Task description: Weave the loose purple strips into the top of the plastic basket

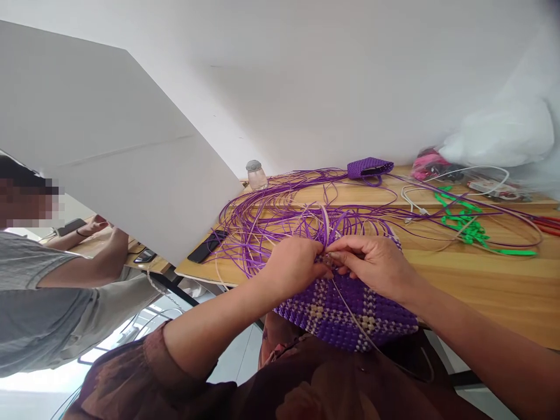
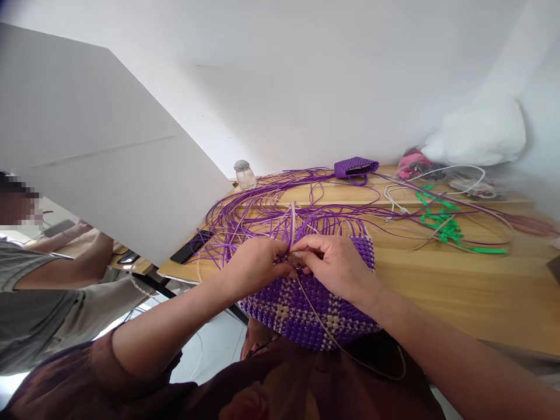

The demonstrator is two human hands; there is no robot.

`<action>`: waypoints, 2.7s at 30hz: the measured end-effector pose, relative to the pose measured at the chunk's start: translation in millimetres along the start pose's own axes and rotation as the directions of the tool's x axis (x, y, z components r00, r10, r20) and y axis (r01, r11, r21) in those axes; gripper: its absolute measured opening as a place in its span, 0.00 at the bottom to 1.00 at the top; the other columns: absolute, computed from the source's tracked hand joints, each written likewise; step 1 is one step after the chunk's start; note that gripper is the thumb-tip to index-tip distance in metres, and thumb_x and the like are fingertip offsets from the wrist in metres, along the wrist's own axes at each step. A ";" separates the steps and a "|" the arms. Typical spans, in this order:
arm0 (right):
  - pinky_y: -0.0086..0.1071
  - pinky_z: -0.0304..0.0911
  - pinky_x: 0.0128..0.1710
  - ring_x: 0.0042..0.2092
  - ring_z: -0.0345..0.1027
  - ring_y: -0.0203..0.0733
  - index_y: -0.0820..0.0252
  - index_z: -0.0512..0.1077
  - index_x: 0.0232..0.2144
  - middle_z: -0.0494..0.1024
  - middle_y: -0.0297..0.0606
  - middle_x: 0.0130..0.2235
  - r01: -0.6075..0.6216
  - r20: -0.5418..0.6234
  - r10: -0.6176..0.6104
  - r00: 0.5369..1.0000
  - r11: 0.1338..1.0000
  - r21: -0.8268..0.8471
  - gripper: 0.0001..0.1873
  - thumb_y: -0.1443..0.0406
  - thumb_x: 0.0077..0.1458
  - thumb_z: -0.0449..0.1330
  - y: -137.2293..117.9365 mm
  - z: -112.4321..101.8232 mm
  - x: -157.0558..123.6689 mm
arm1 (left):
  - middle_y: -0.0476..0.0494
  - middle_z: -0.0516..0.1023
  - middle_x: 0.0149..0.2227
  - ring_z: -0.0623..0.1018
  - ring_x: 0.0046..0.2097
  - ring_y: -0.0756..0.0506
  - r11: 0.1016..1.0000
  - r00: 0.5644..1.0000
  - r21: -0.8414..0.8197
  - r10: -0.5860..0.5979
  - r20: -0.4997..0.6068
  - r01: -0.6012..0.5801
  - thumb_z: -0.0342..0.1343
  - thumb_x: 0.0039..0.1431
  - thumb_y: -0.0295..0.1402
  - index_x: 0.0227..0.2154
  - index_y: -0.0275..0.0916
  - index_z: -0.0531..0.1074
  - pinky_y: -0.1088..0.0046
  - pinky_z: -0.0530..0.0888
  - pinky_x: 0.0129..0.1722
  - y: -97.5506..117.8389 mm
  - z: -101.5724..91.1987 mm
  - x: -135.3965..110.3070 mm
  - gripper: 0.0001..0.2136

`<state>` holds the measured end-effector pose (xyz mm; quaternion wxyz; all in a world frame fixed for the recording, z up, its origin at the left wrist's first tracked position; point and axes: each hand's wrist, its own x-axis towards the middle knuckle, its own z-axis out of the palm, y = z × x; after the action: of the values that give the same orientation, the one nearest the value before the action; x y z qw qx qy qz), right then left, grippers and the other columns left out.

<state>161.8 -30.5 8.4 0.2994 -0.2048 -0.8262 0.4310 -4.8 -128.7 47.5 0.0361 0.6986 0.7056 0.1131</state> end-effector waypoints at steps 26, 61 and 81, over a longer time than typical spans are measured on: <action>0.32 0.72 0.31 0.30 0.75 0.39 0.56 0.79 0.38 0.82 0.36 0.32 0.048 -0.145 -0.062 0.987 0.994 -0.098 0.08 0.65 0.59 0.61 -6.9 14.6 -18.7 | 0.47 0.77 0.32 0.76 0.38 0.44 0.979 0.995 -0.181 0.081 -0.057 -0.090 0.59 0.58 0.40 0.27 0.40 0.73 0.70 0.68 0.36 -12.0 -4.2 -12.6 0.10; 0.33 0.66 0.40 0.39 0.73 0.41 0.57 0.77 0.34 0.80 0.38 0.37 0.628 0.425 -0.464 0.777 0.611 -0.482 0.11 0.70 0.62 0.55 -43.5 -14.8 19.7 | 0.49 0.75 0.27 0.73 0.36 0.47 0.847 0.945 -0.530 -0.191 -0.264 0.023 0.63 0.53 0.40 0.24 0.39 0.76 0.70 0.67 0.39 -3.8 36.0 -23.3 0.10; 0.28 0.64 0.29 0.28 0.72 0.35 0.56 0.74 0.33 0.79 0.31 0.29 0.146 -0.059 -0.187 0.981 0.894 -0.424 0.06 0.70 0.58 0.57 -25.5 11.0 -18.0 | 0.49 0.79 0.30 0.76 0.39 0.46 0.759 0.923 -0.649 -0.212 -0.322 -0.052 0.67 0.51 0.37 0.28 0.39 0.77 0.71 0.68 0.41 -9.2 46.4 -27.7 0.07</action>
<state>165.6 -61.5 19.1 0.3246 -0.2134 -0.8979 0.2068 -3.5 -151.2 -2.5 0.1434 0.5763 0.6461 0.4794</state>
